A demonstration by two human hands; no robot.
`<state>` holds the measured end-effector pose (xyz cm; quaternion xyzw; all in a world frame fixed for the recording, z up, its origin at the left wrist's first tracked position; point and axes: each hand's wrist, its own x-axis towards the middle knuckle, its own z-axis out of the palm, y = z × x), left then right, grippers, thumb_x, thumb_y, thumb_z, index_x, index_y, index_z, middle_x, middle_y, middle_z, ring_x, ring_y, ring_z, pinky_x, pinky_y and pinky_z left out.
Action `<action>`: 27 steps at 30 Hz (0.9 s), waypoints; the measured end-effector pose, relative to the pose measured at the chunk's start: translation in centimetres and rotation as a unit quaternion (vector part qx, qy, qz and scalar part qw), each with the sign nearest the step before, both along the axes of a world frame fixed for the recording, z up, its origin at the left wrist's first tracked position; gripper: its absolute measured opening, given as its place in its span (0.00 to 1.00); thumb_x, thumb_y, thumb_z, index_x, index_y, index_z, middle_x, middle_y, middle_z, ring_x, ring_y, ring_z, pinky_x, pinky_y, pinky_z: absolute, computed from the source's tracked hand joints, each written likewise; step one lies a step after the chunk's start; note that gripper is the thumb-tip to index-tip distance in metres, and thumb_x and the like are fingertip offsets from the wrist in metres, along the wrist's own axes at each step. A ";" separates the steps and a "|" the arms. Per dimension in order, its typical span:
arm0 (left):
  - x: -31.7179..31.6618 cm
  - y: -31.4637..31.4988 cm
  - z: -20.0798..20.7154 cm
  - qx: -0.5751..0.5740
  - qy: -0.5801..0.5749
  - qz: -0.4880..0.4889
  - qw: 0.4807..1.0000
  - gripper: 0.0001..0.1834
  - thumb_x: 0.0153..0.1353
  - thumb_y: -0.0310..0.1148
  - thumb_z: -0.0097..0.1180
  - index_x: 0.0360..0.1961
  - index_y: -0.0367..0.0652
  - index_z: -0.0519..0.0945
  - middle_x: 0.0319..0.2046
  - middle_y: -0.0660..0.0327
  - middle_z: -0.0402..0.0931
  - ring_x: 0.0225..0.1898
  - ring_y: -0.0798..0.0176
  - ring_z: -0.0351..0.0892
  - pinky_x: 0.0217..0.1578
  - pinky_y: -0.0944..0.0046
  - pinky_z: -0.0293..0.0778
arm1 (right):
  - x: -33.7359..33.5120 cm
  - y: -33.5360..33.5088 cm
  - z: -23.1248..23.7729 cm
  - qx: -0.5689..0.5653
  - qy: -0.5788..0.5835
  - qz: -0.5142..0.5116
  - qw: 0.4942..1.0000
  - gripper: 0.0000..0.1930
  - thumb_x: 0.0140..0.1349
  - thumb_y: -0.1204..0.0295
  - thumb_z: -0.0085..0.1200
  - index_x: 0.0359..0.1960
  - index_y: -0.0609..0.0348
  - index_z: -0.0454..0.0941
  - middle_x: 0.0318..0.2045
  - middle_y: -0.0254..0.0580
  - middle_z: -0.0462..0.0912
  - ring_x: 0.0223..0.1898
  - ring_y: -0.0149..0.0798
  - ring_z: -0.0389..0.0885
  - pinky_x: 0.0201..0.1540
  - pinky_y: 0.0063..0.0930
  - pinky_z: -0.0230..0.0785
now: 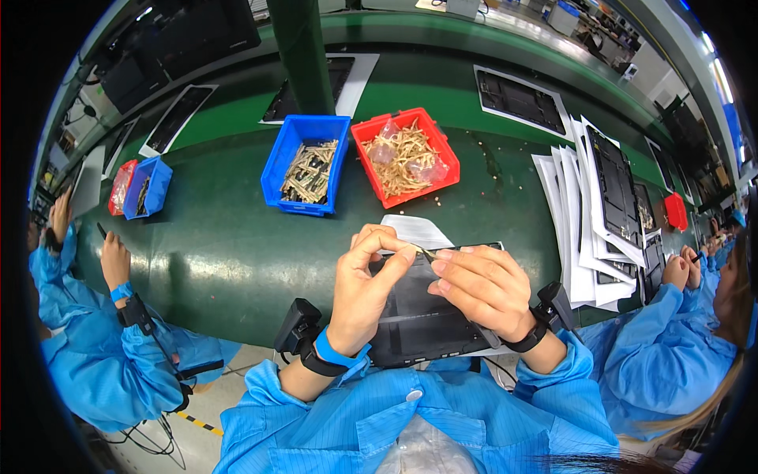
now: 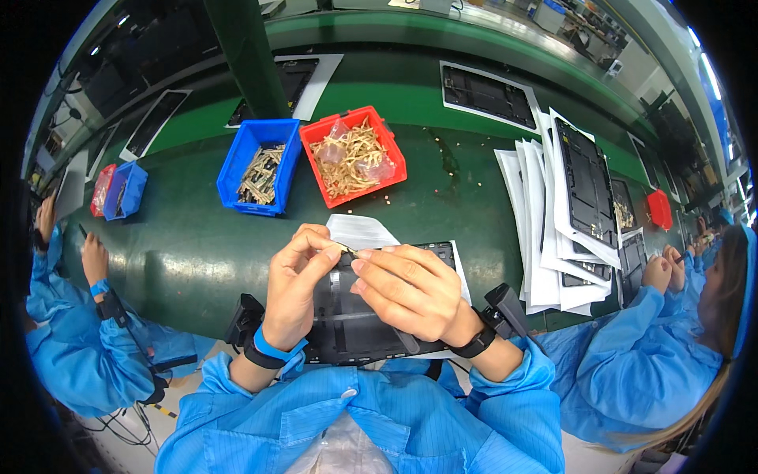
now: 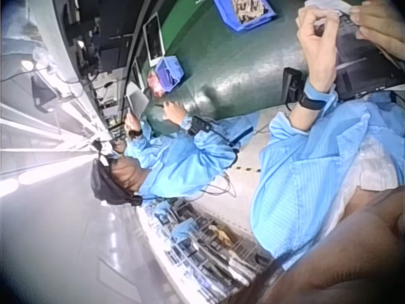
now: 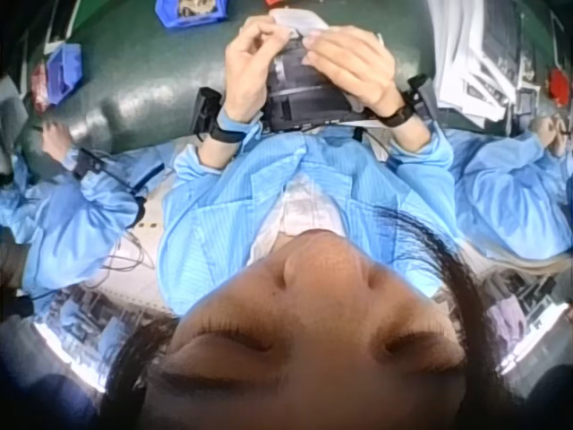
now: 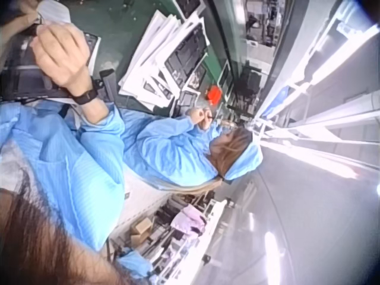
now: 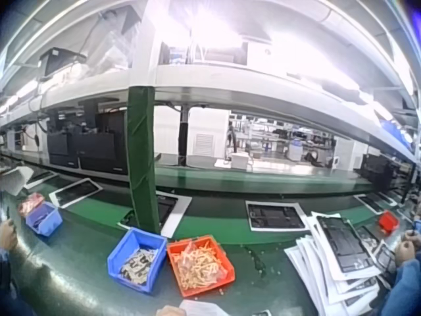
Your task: The person assembles the internal components and ribbon cables into a plastic casing and tablet shell, securing them with adhesive tape. The person uses a precision stylus and tweezers for fine manipulation.
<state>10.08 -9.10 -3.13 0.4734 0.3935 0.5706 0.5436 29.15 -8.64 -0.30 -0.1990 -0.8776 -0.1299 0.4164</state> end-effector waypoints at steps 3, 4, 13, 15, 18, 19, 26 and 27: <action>-1.3 -0.1 0.5 0.018 0.022 0.009 1.000 0.02 0.61 0.26 0.57 0.34 0.40 0.78 0.38 0.64 0.73 0.42 0.70 0.68 0.46 0.69 0.62 | 0.0 0.2 0.1 -0.050 0.046 0.008 0.998 0.14 0.49 0.74 0.69 0.37 0.58 0.79 0.40 0.42 0.86 0.44 0.42 0.85 0.45 0.35 0.77; -2.1 -0.1 0.6 0.038 0.033 0.022 0.999 0.01 0.64 0.25 0.53 0.35 0.38 0.76 0.39 0.63 0.72 0.42 0.72 0.69 0.47 0.70 0.64 | -0.1 0.4 0.3 -0.094 0.087 0.010 0.992 0.14 0.49 0.75 0.69 0.38 0.58 0.79 0.39 0.42 0.86 0.43 0.42 0.85 0.44 0.35 0.77; -5.3 -2.6 -1.8 0.253 0.604 0.113 0.748 0.10 0.52 0.30 0.64 0.38 0.50 0.85 0.49 0.61 0.76 0.59 0.50 0.67 0.61 0.41 0.53 | -3.8 1.6 -3.1 -0.535 0.255 -0.021 0.805 0.06 0.54 0.78 0.65 0.32 0.67 0.83 0.30 0.40 0.86 0.33 0.29 0.83 0.36 0.22 0.74; -5.4 -2.8 -2.1 0.246 0.636 0.126 0.720 0.12 0.52 0.33 0.66 0.40 0.50 0.86 0.50 0.61 0.76 0.62 0.51 0.65 0.62 0.36 0.49 | -4.2 2.0 -4.0 -0.541 0.247 -0.022 0.804 0.05 0.55 0.78 0.65 0.32 0.67 0.83 0.31 0.41 0.86 0.33 0.29 0.83 0.38 0.22 0.74; -5.6 -2.9 -2.5 0.244 0.630 0.125 0.726 0.13 0.52 0.33 0.66 0.40 0.49 0.85 0.50 0.63 0.76 0.62 0.52 0.65 0.62 0.35 0.48 | -4.8 2.1 -4.8 -0.554 0.241 -0.023 0.796 0.05 0.55 0.78 0.65 0.31 0.66 0.82 0.32 0.41 0.86 0.34 0.29 0.83 0.39 0.22 0.75; -5.6 -2.9 -2.6 0.242 0.630 0.126 0.727 0.13 0.52 0.33 0.66 0.40 0.49 0.85 0.50 0.63 0.76 0.62 0.52 0.65 0.62 0.35 0.48 | -4.9 2.2 -5.0 -0.552 0.239 -0.026 0.799 0.05 0.56 0.78 0.65 0.31 0.66 0.82 0.32 0.42 0.86 0.34 0.29 0.83 0.39 0.22 0.75; -5.7 -2.8 -2.9 0.242 0.626 0.126 0.730 0.14 0.50 0.33 0.66 0.40 0.48 0.84 0.49 0.65 0.76 0.61 0.54 0.66 0.62 0.34 0.49 | -5.2 2.1 -5.1 -0.541 0.235 -0.032 0.807 0.05 0.56 0.78 0.65 0.32 0.66 0.82 0.32 0.42 0.86 0.34 0.30 0.83 0.38 0.22 0.76; -5.7 -2.8 -3.0 0.250 0.627 0.129 0.726 0.14 0.50 0.34 0.66 0.40 0.47 0.84 0.48 0.65 0.76 0.60 0.54 0.67 0.61 0.32 0.50 | -5.2 2.1 -5.2 -0.542 0.234 -0.033 0.807 0.05 0.56 0.78 0.65 0.32 0.66 0.82 0.32 0.42 0.86 0.34 0.30 0.83 0.38 0.22 0.76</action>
